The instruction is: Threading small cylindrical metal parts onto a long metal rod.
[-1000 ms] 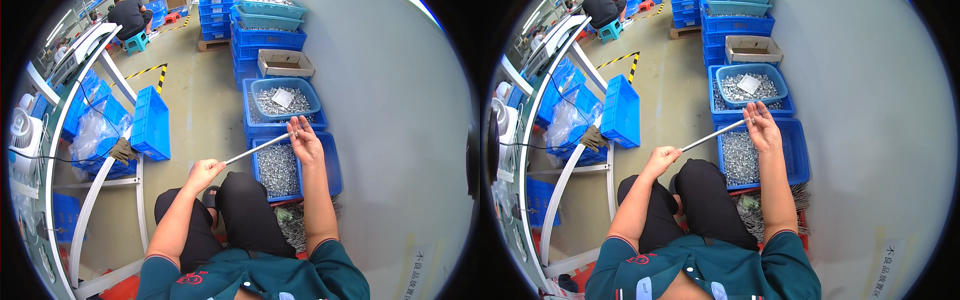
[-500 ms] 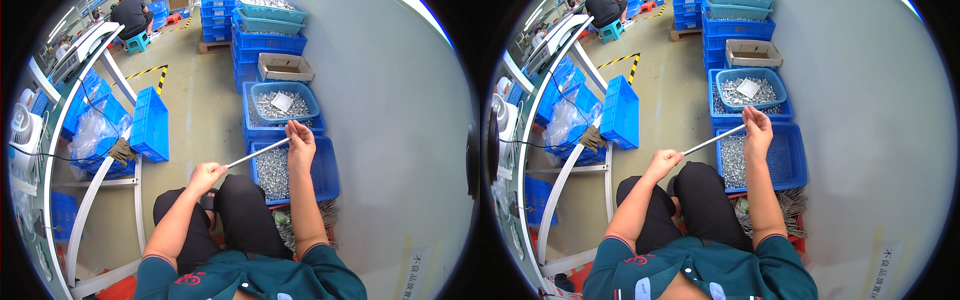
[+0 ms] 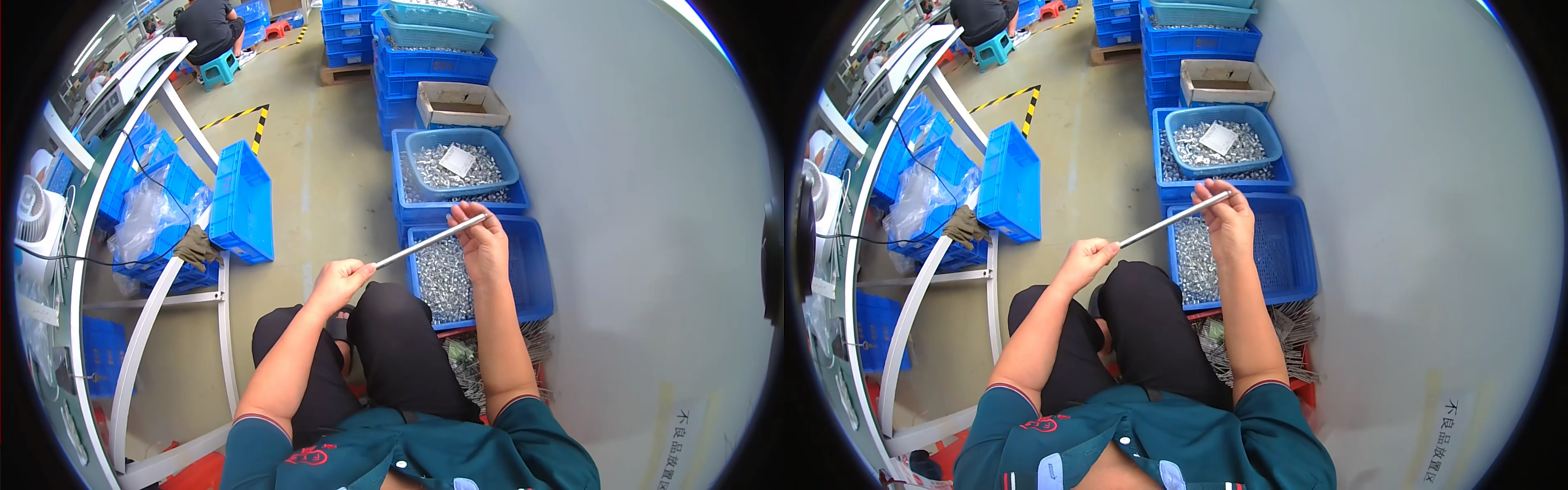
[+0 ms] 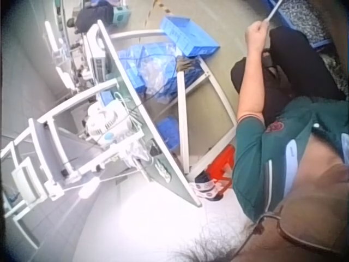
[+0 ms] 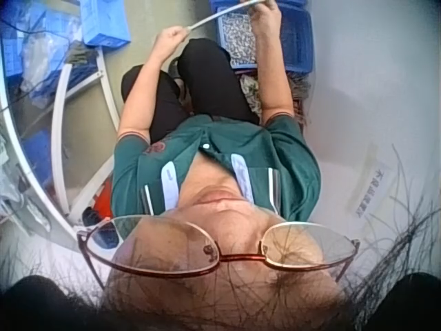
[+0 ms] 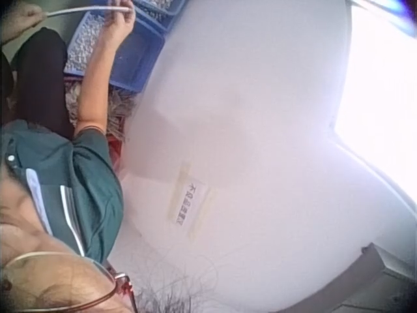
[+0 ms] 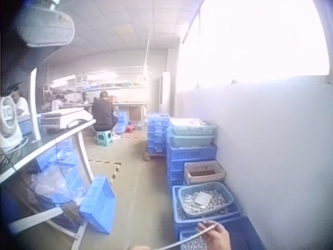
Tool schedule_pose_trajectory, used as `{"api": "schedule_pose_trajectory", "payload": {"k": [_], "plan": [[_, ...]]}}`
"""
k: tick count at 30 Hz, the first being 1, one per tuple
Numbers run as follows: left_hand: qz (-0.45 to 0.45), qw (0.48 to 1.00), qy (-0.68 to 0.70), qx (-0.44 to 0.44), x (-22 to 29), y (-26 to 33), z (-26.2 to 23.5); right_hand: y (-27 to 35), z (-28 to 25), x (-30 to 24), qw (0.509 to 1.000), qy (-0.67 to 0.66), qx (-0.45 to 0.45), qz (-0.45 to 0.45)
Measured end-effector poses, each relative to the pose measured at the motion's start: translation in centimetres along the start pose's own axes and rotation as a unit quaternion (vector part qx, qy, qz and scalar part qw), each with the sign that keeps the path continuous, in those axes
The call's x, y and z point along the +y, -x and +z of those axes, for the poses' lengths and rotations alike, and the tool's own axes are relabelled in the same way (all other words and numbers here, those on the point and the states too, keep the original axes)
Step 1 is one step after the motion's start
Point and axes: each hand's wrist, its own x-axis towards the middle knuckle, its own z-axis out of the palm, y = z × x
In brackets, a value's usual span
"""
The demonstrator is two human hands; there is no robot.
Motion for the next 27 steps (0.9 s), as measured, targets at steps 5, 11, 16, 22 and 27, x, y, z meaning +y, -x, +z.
{"api": "schedule_pose_trajectory", "payload": {"k": [5,11,16,22,27], "plan": [[-0.023,0.999,-0.036,-0.016,1.0,-0.4,1.1,1.1,-2.7,-0.3,0.996,0.053,0.072,0.027],[-0.054,0.995,-0.073,-0.046,1.8,-1.5,3.0,2.1,-5.6,-1.0,0.992,0.038,0.117,0.014],[-0.049,0.984,-0.137,-0.098,2.7,-3.6,4.6,2.5,-7.9,-1.2,0.979,0.105,0.172,0.018],[-0.051,0.949,-0.268,-0.159,6.6,-6.1,8.7,4.2,-13.5,0.2,0.926,0.31,0.206,0.062],[-0.011,0.915,-0.355,-0.194,7.2,-7.9,12.1,7.8,-8.4,1.8,0.776,0.602,0.034,-0.183]]}}
